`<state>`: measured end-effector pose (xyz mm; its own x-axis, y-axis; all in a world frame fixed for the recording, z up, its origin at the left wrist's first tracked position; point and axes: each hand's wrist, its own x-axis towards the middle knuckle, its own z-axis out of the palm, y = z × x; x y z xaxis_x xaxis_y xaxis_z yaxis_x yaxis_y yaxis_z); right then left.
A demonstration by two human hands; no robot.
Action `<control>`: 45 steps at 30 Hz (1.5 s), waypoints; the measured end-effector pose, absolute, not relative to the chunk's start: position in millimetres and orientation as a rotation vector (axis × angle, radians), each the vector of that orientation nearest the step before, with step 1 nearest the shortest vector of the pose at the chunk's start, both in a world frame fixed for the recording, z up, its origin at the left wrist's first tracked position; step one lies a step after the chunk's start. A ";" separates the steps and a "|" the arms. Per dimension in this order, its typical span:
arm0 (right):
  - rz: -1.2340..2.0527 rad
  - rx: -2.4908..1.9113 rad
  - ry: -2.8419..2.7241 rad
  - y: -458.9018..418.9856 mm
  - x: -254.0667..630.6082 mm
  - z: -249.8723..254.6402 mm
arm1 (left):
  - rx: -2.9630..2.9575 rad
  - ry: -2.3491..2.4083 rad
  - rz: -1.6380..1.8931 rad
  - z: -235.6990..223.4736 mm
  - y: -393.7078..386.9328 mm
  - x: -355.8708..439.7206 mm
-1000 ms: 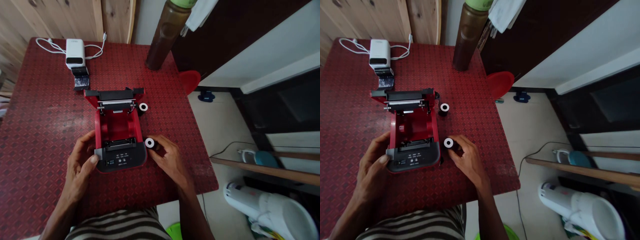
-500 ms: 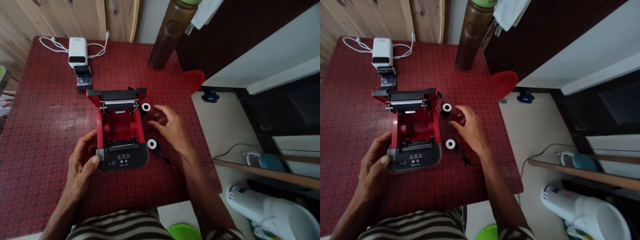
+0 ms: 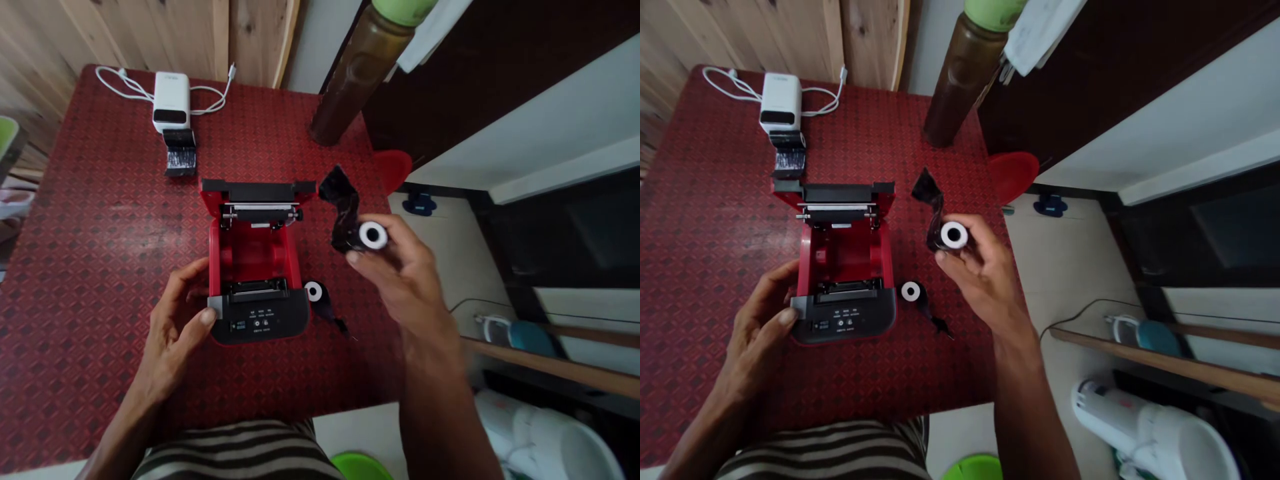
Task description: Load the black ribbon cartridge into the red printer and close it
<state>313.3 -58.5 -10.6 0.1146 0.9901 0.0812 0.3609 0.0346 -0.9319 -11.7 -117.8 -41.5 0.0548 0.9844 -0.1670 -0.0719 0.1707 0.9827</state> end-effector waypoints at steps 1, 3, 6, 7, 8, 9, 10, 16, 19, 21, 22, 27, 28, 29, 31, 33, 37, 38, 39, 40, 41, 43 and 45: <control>0.949 -1.426 -1.365 -66.4 315.6 -1.0 | 1.057 1.199 1.078 -41.3 -118.0 -12.1; 1.104 -1.289 -1.306 -78.1 314.0 13.6 | 1.074 1.213 1.075 -40.5 -118.1 -12.5; 1.290 -1.155 -1.288 -86.2 299.6 26.1 | 1.078 1.209 1.082 -38.7 -117.4 -11.8; 1.320 -1.153 -1.309 -87.8 293.4 29.6 | 1.068 1.196 1.082 -38.1 -117.3 -11.4; 1.331 -1.167 -1.339 -89.4 287.4 33.4 | 1.055 1.182 1.081 -37.5 -117.2 -11.0; 1.328 -1.191 -1.372 -91.5 282.0 37.8 | 1.043 1.170 1.080 -36.9 -117.3 -10.7; 1.322 -1.215 -1.404 -94.2 277.5 43.0 | 1.034 1.163 1.075 -36.4 -117.6 -10.6; 1.418 -1.284 -1.646 -109.9 265.8 77.9 | 1.020 1.194 1.039 -34.2 -119.7 -10.6; 1.352 -1.291 -1.842 -100.9 259.1 84.8 | 1.012 1.200 1.023 -34.3 -119.5 -10.4; 1.166 -1.267 -2.013 -87.7 251.7 81.6 | 1.023 1.196 1.034 -34.5 -119.0 -10.3; 1.046 -1.263 -2.094 -80.5 247.2 77.8 | 1.032 1.196 1.040 -34.5 -118.8 -10.3; 0.560 -1.346 -2.383 -55.8 221.6 48.6 | 1.048 1.206 1.017 -33.6 -118.4 -10.6; 0.467 -1.379 -2.438 -54.0 216.7 43.5 | 1.051 1.209 1.013 -33.3 -118.4 -10.7; 0.370 -1.413 -2.493 -53.0 212.0 39.4 | 1.054 1.211 1.012 -33.0 -118.5 -10.8; 0.194 -1.456 -2.598 -52.5 203.7 34.5 | 1.052 1.212 1.013 -32.7 -118.7 -10.9; 0.072 -1.434 -2.679 -52.6 197.0 33.4 | 1.045 1.210 1.017 -32.7 -119.1 -11.2; -0.050 -1.476 -2.697 -49.4 187.9 34.4 | 1.056 1.219 1.016 -33.0 -119.3 -11.5; -0.039 -1.507 -2.706 -47.3 186.5 34.1 | 1.060 1.219 1.011 -33.0 -119.2 -11.5; -0.007 -1.531 -2.723 -44.8 185.6 33.5 | 1.063 1.220 1.007 -33.0 -119.0 -11.5; 0.040 -1.542 -2.743 -41.9 184.9 32.6 | 1.067 1.219 1.004 -33.0 -118.9 -11.6; 0.088 -1.543 -2.762 -38.8 184.5 31.6 | 1.071 1.220 1.002 -33.0 -118.7 -11.7; 0.158 -1.532 -2.782 -32.5 184.3 29.2 | 1.072 1.223 1.001 -33.3 -118.8 -12.0; 0.181 -1.531 -2.793 -27.0 184.5 27.0 | 1.064 1.226 1.000 -33.7 -119.3 -12.4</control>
<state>184.5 -27.0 27.0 -0.5385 0.8370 -0.0973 0.8426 0.5332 -0.0759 -12.4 -119.3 -33.7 0.0851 0.9723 -0.2178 -0.0178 0.2201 0.9753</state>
